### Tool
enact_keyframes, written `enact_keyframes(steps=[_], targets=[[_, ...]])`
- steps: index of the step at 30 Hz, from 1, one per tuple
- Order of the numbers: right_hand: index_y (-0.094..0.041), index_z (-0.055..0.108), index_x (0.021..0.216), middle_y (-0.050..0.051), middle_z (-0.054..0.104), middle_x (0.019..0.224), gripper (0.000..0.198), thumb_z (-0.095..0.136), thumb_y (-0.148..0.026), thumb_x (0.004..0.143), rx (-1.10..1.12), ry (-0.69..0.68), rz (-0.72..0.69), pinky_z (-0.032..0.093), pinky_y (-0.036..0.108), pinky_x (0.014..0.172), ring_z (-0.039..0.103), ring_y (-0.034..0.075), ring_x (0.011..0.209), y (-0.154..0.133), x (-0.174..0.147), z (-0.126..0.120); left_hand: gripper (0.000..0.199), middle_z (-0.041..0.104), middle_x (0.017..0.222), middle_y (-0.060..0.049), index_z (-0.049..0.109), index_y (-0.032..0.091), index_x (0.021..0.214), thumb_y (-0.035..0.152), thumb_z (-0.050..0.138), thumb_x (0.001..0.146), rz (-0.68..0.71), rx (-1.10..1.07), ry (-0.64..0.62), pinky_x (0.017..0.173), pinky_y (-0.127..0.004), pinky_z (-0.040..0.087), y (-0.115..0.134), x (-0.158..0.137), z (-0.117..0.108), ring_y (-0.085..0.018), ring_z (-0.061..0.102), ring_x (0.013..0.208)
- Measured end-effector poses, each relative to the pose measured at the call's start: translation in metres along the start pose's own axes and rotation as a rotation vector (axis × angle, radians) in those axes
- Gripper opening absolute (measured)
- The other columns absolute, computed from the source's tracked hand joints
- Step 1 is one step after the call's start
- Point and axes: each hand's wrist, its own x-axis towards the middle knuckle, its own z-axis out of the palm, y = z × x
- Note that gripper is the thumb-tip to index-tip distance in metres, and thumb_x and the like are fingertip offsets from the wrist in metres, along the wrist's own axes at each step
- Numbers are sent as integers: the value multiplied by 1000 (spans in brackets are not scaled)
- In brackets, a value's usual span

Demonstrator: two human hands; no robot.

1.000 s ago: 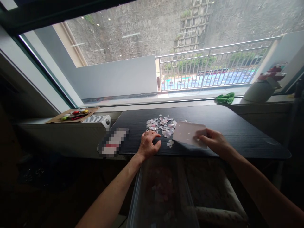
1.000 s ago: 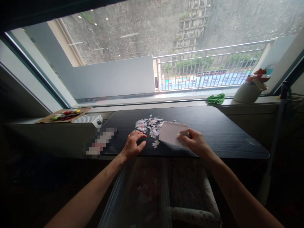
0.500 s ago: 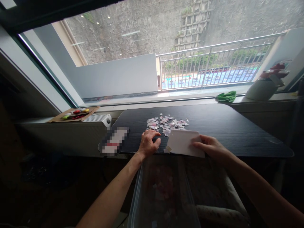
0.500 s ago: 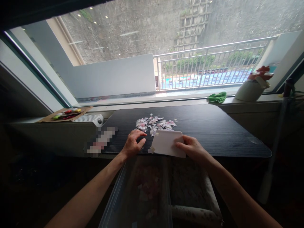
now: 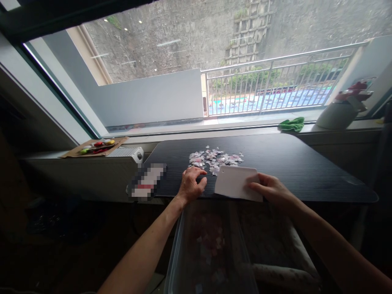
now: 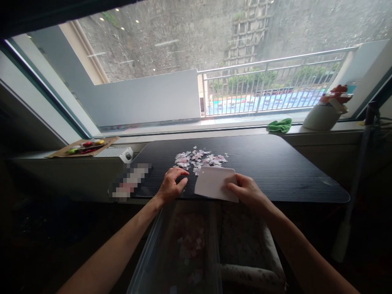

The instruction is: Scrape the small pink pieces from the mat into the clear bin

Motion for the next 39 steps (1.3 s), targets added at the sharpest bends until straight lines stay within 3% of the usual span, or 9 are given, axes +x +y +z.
enact_keyframes(steps=[4,10,17,27,34,39], targets=[[-18,72,83,4,75,82,29,72,-36,61,24,-95,-26,56,30,65,68,21,73,-6,-2,2,16,70,94,-2,67,24,86,22,55,76,-2,5,0,98,-41,41,0,0,0,-21,59,98],[-23,66,91,1,71,84,24,65,-36,71,15,267,-138,56,27,64,67,19,74,4,14,-17,17,69,96,-4,67,22,87,22,55,76,7,33,-6,97,-41,41,-3,1,1,-21,59,99],[-20,59,91,2,65,79,32,64,-41,67,236,396,-149,51,23,43,63,17,65,9,21,-15,14,68,90,-4,68,22,82,21,56,75,19,169,-10,97,-41,41,-3,1,4,-21,59,97],[-19,59,86,-1,62,74,35,66,-44,63,226,344,-182,51,27,46,60,15,59,12,25,-15,12,66,85,-5,67,21,76,19,55,75,31,255,34,94,-42,41,0,0,6,-23,58,92],[-18,63,79,2,68,71,28,63,-44,67,-67,286,-244,53,31,64,64,18,66,11,24,-11,11,64,86,-6,65,21,77,18,54,75,52,311,27,94,-41,41,1,0,7,-23,56,93],[-19,61,71,1,67,65,24,63,-43,66,-179,283,-258,51,30,62,64,18,65,5,23,-2,10,63,86,-7,64,20,78,18,54,74,53,334,23,93,-42,42,1,0,9,-24,56,92]])
